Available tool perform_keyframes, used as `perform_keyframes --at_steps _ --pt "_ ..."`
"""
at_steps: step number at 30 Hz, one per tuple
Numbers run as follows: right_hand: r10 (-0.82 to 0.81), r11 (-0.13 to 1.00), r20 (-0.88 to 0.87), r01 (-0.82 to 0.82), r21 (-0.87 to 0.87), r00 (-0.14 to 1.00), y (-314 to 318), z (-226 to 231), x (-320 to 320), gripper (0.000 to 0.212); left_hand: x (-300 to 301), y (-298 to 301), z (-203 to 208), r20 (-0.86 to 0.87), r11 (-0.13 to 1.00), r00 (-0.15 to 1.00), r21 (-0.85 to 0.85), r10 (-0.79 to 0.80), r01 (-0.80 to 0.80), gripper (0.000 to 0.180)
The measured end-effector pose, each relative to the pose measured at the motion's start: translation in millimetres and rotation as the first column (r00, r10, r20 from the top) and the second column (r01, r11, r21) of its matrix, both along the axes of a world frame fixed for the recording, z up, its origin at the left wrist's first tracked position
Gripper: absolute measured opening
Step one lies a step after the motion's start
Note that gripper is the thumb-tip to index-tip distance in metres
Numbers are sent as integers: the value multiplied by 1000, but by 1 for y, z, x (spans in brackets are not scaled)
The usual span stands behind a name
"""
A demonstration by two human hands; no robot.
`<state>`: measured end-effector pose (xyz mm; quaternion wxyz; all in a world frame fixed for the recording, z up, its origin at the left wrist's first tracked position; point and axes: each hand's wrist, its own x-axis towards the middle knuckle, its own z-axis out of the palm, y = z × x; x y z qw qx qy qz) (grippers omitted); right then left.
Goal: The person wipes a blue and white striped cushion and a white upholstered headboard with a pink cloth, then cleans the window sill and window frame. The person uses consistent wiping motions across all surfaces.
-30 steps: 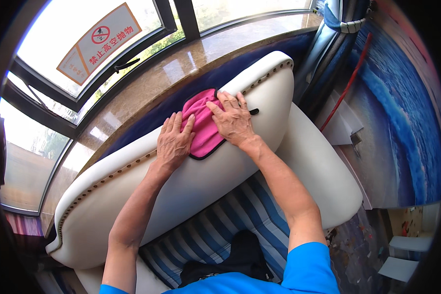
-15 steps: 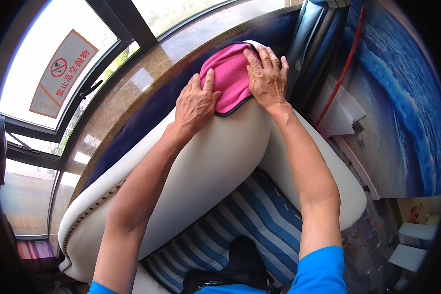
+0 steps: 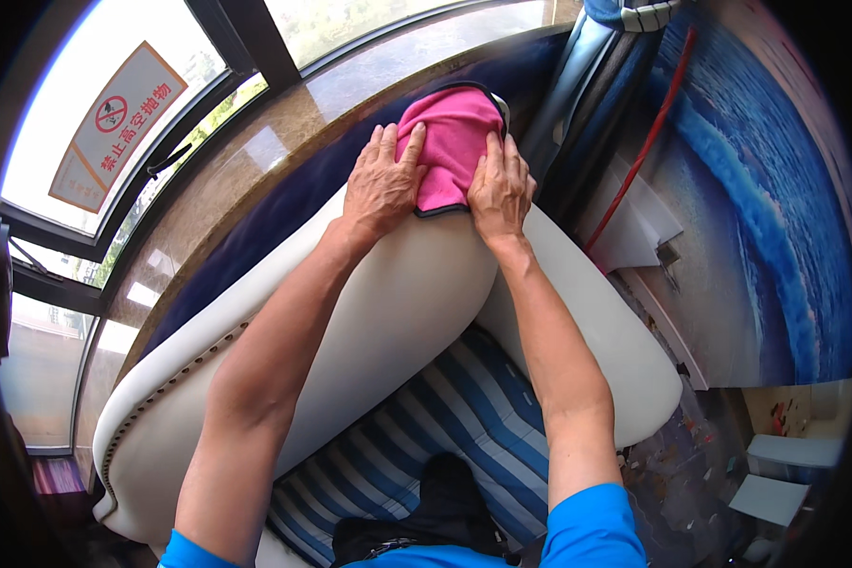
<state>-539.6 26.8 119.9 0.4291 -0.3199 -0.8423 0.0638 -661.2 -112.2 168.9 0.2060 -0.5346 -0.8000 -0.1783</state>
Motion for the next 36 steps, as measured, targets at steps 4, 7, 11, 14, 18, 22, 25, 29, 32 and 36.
perform_keyframes --at_steps 4,7,11,14,18,22,25,29,32,36 --pt "14 999 80 -17 46 997 -56 -13 40 46 31 -49 -9 -75 999 996 -11 42 -43 52" --pt "76 997 159 -77 6 984 -109 -14 67 54 52 -112 -11 -45 999 999 -35 9 -11 49" --pt "147 983 220 -119 -138 964 -180 -7 95 62 82 -201 -10 75 994 997 -111 -9 17 50" --pt "173 963 182 -128 -237 968 -232 -2 110 66 101 -261 -14 81 990 996 -143 24 -13 52" --pt "259 915 -20 -252 -315 966 -286 2 117 64 116 -308 -12 -8 992 1000 -120 26 -27 52" --pt "278 897 -118 -302 -322 953 -312 -9 95 57 115 -320 -21 -74 989 995 -141 -63 52 55" --pt "219 928 -105 -240 -285 970 -311 -17 90 57 112 -312 -24 -67 981 995 -185 -74 61 56" --pt "131 966 -49 -138 -218 990 -284 -26 80 58 112 -274 -21 30 981 998 -180 -62 66 64" --pt "68 987 -49 -74 -142 997 -242 -25 67 57 101 -231 -19 66 984 994 -147 -91 100 70" --pt "-14 995 -40 10 -97 999 -172 -22 50 57 95 -165 -19 95 983 988 -132 -118 130 75"
